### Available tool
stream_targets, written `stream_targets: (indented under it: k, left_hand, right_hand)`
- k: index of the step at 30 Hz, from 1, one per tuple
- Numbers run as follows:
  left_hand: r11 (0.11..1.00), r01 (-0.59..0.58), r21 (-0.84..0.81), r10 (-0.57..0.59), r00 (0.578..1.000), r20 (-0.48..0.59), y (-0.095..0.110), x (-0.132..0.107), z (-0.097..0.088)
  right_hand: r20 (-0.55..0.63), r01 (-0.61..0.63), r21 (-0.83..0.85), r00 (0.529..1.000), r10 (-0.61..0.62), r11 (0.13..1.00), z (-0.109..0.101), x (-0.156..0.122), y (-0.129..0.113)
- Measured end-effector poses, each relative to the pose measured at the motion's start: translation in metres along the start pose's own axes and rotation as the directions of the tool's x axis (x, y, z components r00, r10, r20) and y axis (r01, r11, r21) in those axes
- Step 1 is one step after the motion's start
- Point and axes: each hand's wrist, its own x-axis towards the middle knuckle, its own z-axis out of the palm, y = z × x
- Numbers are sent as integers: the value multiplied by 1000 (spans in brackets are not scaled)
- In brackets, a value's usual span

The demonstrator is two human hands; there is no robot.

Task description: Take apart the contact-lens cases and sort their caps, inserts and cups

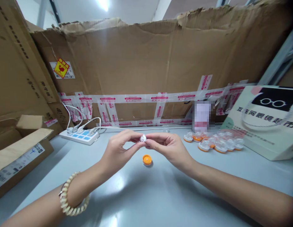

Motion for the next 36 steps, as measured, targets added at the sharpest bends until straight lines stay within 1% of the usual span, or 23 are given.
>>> stream_targets:
  k: [3, 7, 13, 17, 21, 23, 26, 32, 34, 36]
  left_hand:
    - [995, -71, 71, 71, 997, 1, -7, -4, 4]
    - [981, -130, 143, 131, 991, 3, -14, -7, 9]
    - [969, -155, 190, 146, 987, 59, -17, -12, 14]
    - [954, -185, 237, 169, 982, 89, -18, -14, 17]
    - [927, -229, 296, 192, 970, 150, -21, -17, 18]
    - [907, -251, 337, 201, 964, 176, -22, -18, 19]
    - [875, -287, 390, 225, 954, 197, -24, -20, 20]
    - [833, -332, 443, 246, 939, 241, -25, -23, 22]
    - [811, -352, 468, 265, 933, 244, -27, -25, 23]
    - [793, -371, 483, 281, 927, 250, -28, -26, 23]
  right_hand:
    - [3, -31, -1, 1000, 31, 1000, -1, -1, 6]
    - [5, -56, -2, 998, 56, 998, -2, -1, 12]
    - [-34, -106, -104, 994, 103, 989, -2, 2, 18]
    - [-36, -144, -91, 989, 141, 985, -6, 6, 23]
    - [-18, -179, -73, 984, 178, 981, -10, 9, 27]
    - [-14, -159, -116, 987, 159, 980, -11, 9, 28]
    - [5, -94, -200, 995, 97, 975, -12, 8, 30]
    - [28, -1, -328, 1000, 10, 945, -12, 5, 33]
    - [30, 11, -325, 1000, -1, 946, -13, 5, 36]
    - [29, -2, -277, 1000, 10, 961, -14, 5, 39]
